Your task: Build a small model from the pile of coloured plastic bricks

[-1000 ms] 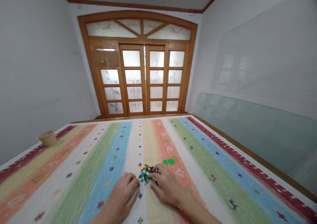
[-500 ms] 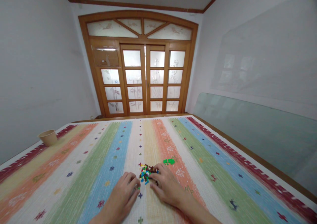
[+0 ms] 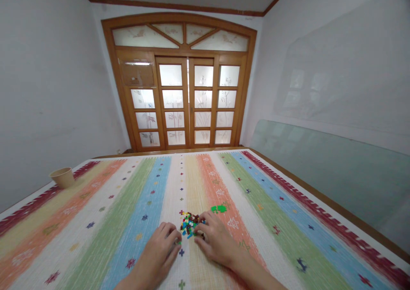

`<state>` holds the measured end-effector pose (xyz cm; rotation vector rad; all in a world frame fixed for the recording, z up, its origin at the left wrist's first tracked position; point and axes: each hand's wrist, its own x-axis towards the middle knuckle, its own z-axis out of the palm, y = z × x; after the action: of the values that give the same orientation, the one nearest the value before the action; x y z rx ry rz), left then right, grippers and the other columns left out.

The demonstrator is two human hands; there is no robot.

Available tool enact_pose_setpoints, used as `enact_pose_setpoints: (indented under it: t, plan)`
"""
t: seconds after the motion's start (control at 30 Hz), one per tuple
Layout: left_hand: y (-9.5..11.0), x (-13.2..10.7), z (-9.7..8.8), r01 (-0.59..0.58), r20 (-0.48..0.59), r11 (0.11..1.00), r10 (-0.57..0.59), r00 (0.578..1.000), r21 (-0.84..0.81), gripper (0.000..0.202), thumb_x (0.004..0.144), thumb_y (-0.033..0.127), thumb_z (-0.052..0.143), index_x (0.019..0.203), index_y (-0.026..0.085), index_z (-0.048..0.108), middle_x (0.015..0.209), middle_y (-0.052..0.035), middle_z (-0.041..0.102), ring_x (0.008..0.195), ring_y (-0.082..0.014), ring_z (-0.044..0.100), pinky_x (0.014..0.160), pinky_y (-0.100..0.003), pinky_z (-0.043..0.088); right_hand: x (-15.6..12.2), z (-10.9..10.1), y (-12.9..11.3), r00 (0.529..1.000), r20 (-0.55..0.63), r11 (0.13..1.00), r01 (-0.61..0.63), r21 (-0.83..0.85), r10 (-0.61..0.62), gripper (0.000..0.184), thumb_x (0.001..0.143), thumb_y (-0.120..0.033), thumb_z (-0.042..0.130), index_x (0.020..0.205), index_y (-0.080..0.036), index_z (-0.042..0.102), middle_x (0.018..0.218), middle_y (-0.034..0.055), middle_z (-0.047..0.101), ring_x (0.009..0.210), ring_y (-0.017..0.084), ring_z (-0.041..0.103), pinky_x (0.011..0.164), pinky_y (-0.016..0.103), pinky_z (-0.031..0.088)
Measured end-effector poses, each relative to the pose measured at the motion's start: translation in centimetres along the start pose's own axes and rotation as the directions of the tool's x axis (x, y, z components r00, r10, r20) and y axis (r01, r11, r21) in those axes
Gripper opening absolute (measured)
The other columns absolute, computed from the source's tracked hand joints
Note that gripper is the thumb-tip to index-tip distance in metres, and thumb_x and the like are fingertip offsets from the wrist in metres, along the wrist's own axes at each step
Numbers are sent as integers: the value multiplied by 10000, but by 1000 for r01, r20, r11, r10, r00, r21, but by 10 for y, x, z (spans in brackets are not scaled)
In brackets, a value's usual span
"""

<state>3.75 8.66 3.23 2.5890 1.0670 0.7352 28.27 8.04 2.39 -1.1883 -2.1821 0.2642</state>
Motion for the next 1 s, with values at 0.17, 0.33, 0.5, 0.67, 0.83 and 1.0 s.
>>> enact_pose_setpoints:
  t: [0.17, 0.33, 0.5, 0.67, 0.83, 1.0]
  plan:
    - [1, 0, -1, -4, 5, 1000, 4, 1000, 0, 109, 998, 155, 560, 1011, 236, 631, 1074, -62, 652, 1027, -263, 621, 903, -407, 525, 1, 0, -1, 1000, 3, 1000, -22, -15, 22, 120, 862, -136, 744, 954, -211, 726, 1047, 55, 645, 1021, 217, 577, 894, 343, 472]
    - [-1, -2, 1, -1, 1, 1000, 1, 1000, 3, 107, 998, 158, 565, 1021, 237, 635, 1073, -65, 651, 1024, -261, 618, 906, -405, 525, 1, -1, -2, 999, 19, 998, -43, -39, 44, 111, 871, -118, 729, 936, -207, 726, 1034, 52, 666, 1017, 216, 586, 893, 342, 464]
    - [-3, -1, 2, -27, -27, 1000, 27, 999, 9, 108, 992, 157, 566, 1008, 237, 637, 1060, -64, 659, 1005, -254, 622, 892, -385, 529, 2, -1, -4, 999, 24, 999, -32, -25, 32, 127, 868, -103, 730, 939, -206, 712, 1022, 42, 699, 1015, 218, 599, 878, 336, 459]
    - [-2, -1, 1, -37, -53, 999, 37, 998, -3, 110, 985, 154, 581, 998, 242, 644, 1045, -54, 665, 990, -249, 630, 879, -376, 532, 2, 2, -2, 1000, 11, 1000, -18, -13, 18, 141, 876, -73, 703, 920, -206, 709, 975, 43, 715, 984, 224, 613, 852, 338, 464]
    - [-2, -2, 1, -31, -53, 1000, 31, 998, 2, 114, 977, 144, 587, 994, 239, 647, 1043, -52, 665, 989, -246, 630, 881, -374, 528, 1, 4, 1, 1000, -13, 1000, 3, 18, -3, 209, 885, -33, 650, 974, -210, 717, 995, 50, 724, 982, 222, 622, 868, 340, 475]
    - [-2, -2, 2, -37, -58, 999, 37, 998, 10, 121, 966, 135, 595, 992, 242, 645, 1037, -49, 666, 981, -248, 630, 873, -371, 523, 0, 5, 3, 1000, -23, 1000, 1, 22, -1, 219, 883, -26, 636, 976, -207, 718, 991, 51, 724, 982, 220, 625, 871, 341, 480]
